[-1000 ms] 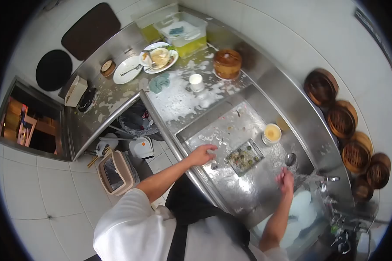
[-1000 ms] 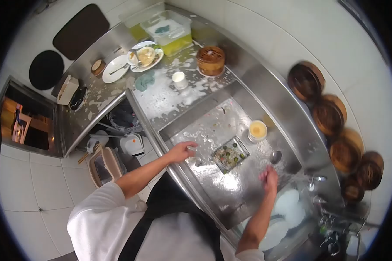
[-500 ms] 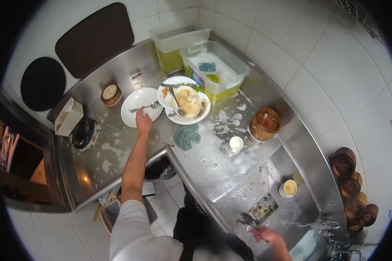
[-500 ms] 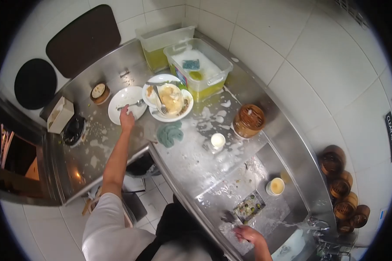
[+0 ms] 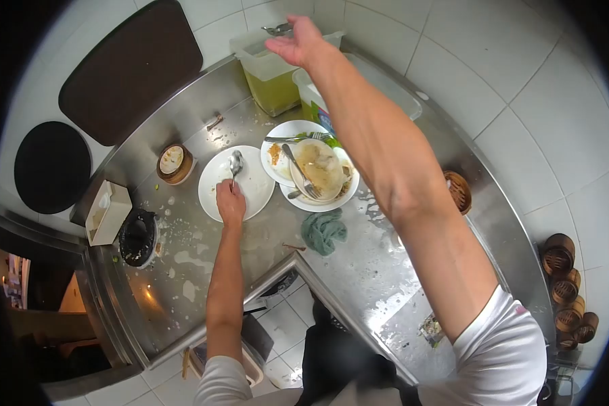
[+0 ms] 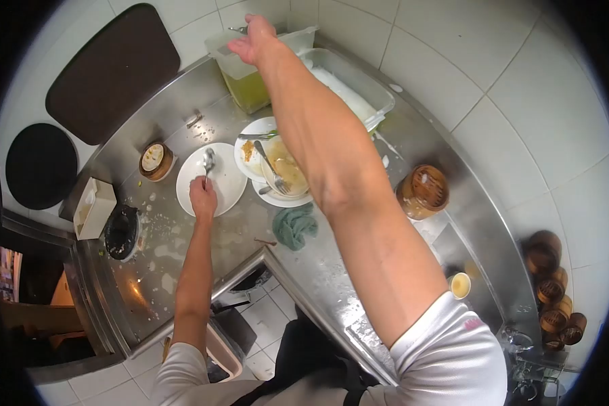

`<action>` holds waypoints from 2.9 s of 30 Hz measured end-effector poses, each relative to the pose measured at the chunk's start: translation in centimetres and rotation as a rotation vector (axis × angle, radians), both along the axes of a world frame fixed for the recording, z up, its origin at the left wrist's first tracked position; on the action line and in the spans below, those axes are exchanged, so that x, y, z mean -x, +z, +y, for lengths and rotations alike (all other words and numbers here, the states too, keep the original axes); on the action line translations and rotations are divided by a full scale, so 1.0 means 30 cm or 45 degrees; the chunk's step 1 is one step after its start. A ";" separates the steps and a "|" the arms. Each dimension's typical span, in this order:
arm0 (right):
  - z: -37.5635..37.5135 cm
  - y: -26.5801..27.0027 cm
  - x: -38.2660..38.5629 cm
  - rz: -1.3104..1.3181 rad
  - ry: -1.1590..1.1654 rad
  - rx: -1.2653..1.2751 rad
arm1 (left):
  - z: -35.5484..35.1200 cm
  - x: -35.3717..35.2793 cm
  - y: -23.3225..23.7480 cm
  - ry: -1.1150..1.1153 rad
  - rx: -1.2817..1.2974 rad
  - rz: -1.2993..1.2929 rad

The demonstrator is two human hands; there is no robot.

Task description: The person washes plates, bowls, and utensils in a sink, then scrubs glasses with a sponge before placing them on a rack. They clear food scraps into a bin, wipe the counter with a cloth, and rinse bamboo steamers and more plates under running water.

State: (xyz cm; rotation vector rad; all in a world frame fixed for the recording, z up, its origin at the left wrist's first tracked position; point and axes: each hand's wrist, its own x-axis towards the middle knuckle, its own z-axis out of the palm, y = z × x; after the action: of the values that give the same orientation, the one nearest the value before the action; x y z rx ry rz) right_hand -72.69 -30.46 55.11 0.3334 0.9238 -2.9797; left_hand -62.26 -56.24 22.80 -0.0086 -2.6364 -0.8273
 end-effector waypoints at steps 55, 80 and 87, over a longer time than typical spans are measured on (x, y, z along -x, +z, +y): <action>0.142 -0.904 -0.714 -0.419 -0.194 -0.937 | 0.312 0.042 0.262 -1.094 -0.411 -0.890; 0.155 -0.745 -0.641 0.020 -0.083 -2.399 | 0.016 -0.323 -0.039 -1.320 0.211 -0.593; 0.163 -0.676 -0.530 0.268 0.072 -2.218 | 0.068 -0.169 0.100 -0.703 -0.336 -0.861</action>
State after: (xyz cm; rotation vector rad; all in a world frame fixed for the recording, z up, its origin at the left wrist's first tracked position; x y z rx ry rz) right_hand -56.78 -25.56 34.84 -0.0844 3.0413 -1.3008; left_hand -57.19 -54.20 25.79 -0.4860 -3.1649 -1.5909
